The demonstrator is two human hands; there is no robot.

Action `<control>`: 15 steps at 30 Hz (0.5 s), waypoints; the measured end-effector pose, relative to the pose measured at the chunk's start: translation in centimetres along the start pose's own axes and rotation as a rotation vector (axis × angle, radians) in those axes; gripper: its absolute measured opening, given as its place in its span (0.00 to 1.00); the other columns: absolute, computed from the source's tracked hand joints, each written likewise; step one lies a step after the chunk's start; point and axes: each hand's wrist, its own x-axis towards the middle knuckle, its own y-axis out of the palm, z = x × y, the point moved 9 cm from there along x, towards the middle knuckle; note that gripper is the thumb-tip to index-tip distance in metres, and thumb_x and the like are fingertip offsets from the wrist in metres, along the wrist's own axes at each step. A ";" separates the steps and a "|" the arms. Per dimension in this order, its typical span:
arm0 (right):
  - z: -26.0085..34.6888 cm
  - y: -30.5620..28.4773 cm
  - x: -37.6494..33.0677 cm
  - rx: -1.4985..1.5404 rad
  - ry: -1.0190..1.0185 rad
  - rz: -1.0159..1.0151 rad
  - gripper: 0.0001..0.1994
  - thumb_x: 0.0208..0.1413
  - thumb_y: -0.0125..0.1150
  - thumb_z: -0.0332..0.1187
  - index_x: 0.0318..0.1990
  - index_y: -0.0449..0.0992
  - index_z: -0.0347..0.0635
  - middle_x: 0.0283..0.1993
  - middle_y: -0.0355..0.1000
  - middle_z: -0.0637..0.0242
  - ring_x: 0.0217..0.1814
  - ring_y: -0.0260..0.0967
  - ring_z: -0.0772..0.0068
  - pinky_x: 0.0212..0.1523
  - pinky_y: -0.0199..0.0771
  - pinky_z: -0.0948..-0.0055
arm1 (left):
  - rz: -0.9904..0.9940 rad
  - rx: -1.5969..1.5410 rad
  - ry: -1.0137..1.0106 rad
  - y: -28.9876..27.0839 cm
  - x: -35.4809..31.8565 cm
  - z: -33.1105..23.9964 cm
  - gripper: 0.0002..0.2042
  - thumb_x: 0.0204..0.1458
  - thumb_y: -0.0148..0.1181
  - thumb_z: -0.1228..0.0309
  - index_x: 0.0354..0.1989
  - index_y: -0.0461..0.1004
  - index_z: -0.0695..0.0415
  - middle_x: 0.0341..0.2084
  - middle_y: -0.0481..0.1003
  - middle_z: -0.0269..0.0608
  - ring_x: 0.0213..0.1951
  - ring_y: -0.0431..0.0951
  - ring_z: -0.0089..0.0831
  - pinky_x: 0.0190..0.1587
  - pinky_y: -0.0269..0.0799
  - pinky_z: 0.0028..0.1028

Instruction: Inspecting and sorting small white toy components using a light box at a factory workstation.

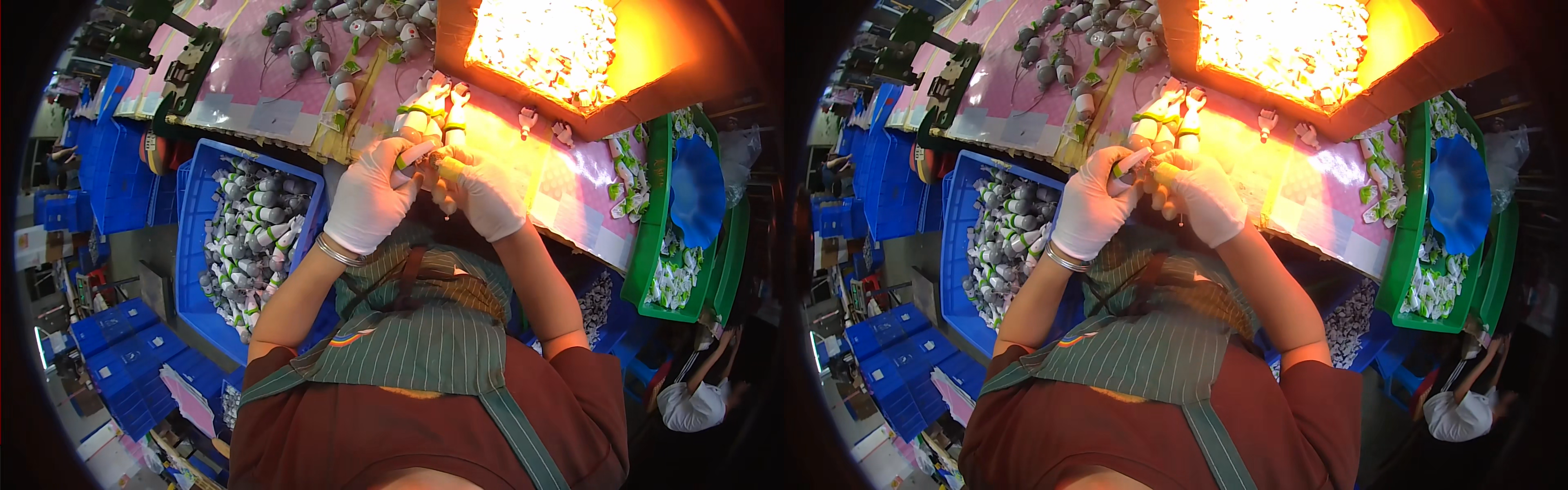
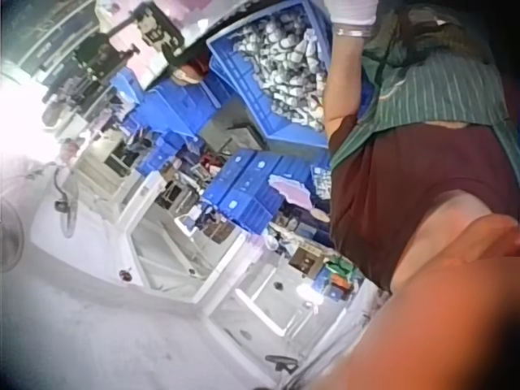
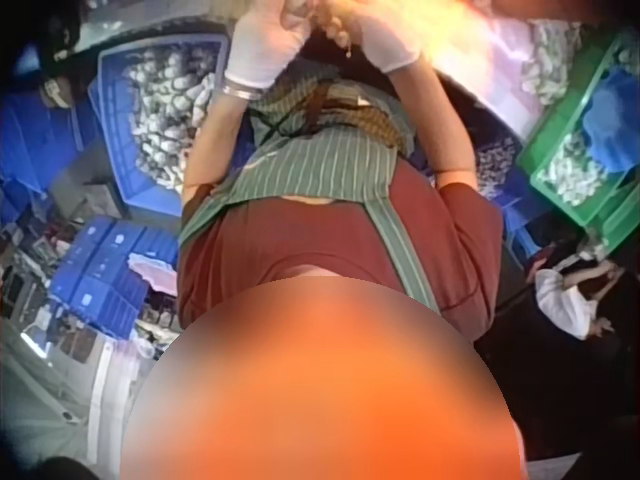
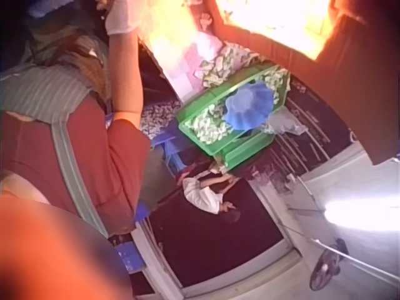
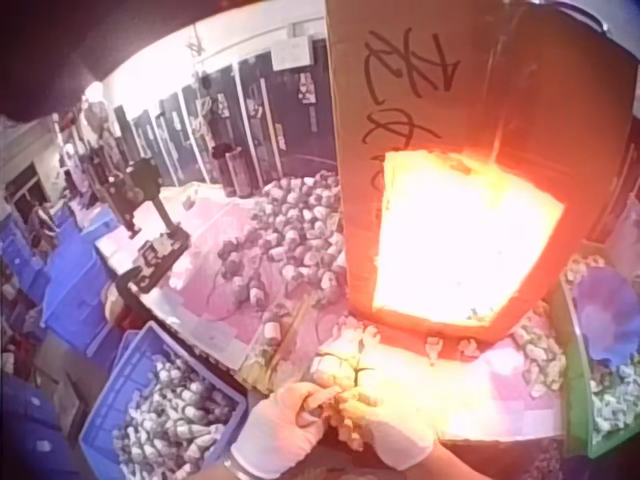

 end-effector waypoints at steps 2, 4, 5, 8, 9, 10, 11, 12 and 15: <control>0.5 0.0 0.2 -0.102 -0.043 -0.024 0.12 0.60 0.55 0.37 0.43 0.71 0.38 0.34 0.72 0.65 0.24 0.65 0.80 0.24 0.65 0.83 | -0.013 0.034 0.022 -0.1 0.0 -0.2 0.16 0.46 0.62 0.79 0.45 0.70 0.56 0.34 0.74 0.42 0.36 0.78 0.37 0.40 0.72 0.27; 0.6 0.2 0.5 -0.205 -0.086 -0.050 0.10 0.59 0.56 0.34 0.42 0.71 0.37 0.33 0.72 0.65 0.25 0.65 0.80 0.24 0.66 0.83 | -0.017 0.040 0.017 0.0 -0.1 0.4 0.14 0.48 0.64 0.75 0.43 0.69 0.58 0.30 0.74 0.34 0.32 0.74 0.22 0.38 0.71 0.22; 1.6 -0.1 0.5 -0.345 -0.253 -0.141 0.07 0.56 0.58 0.30 0.40 0.72 0.37 0.33 0.72 0.65 0.24 0.66 0.79 0.25 0.67 0.81 | -0.017 0.041 0.016 0.1 -0.2 0.8 0.14 0.48 0.64 0.75 0.43 0.69 0.58 0.30 0.74 0.34 0.32 0.74 0.22 0.38 0.71 0.22; 4.9 0.7 -0.9 -0.785 -0.688 -0.282 0.07 0.50 0.60 0.23 0.38 0.73 0.38 0.32 0.72 0.64 0.25 0.67 0.75 0.28 0.69 0.76 | 0.129 -0.136 -0.173 1.3 -0.3 2.7 0.15 0.48 0.64 0.73 0.43 0.68 0.57 0.27 0.73 0.34 0.27 0.74 0.22 0.32 0.71 0.22; 6.2 2.4 -2.3 -1.086 -0.956 -0.327 0.09 0.47 0.61 0.20 0.37 0.73 0.39 0.31 0.72 0.64 0.26 0.68 0.71 0.29 0.70 0.74 | 0.216 -0.344 -0.417 2.1 -0.8 3.6 0.16 0.48 0.65 0.73 0.44 0.67 0.57 0.25 0.73 0.34 0.25 0.74 0.22 0.28 0.70 0.22; 6.2 2.3 -2.2 -1.087 -0.955 -0.329 0.09 0.47 0.61 0.20 0.37 0.73 0.39 0.31 0.72 0.64 0.26 0.68 0.71 0.29 0.70 0.74 | 0.302 -0.551 -0.661 3.3 -1.9 4.4 0.17 0.48 0.65 0.72 0.45 0.67 0.57 0.23 0.73 0.34 0.23 0.73 0.21 0.24 0.69 0.22; 6.5 2.7 -2.4 -1.133 -1.017 -0.344 0.09 0.45 0.61 0.19 0.35 0.73 0.39 0.31 0.71 0.63 0.27 0.68 0.68 0.30 0.70 0.72 | 0.302 -0.551 -0.660 3.4 -2.0 4.5 0.17 0.48 0.65 0.72 0.45 0.67 0.57 0.23 0.73 0.34 0.23 0.73 0.21 0.24 0.69 0.22; 6.7 3.2 -2.6 -1.178 -1.078 -0.359 0.10 0.42 0.62 0.19 0.33 0.73 0.40 0.30 0.71 0.62 0.28 0.69 0.65 0.31 0.70 0.70 | 0.280 -0.596 -0.658 3.6 -2.0 4.6 0.16 0.49 0.65 0.70 0.45 0.67 0.55 0.22 0.72 0.33 0.21 0.73 0.19 0.23 0.68 0.20; 6.3 2.8 -1.7 -1.146 -1.027 -0.382 0.10 0.42 0.62 0.19 0.32 0.72 0.40 0.29 0.69 0.62 0.31 0.69 0.63 0.32 0.70 0.70 | 0.243 -0.665 -0.639 3.6 -1.8 4.2 0.17 0.50 0.64 0.68 0.45 0.67 0.55 0.21 0.72 0.32 0.20 0.72 0.19 0.21 0.67 0.19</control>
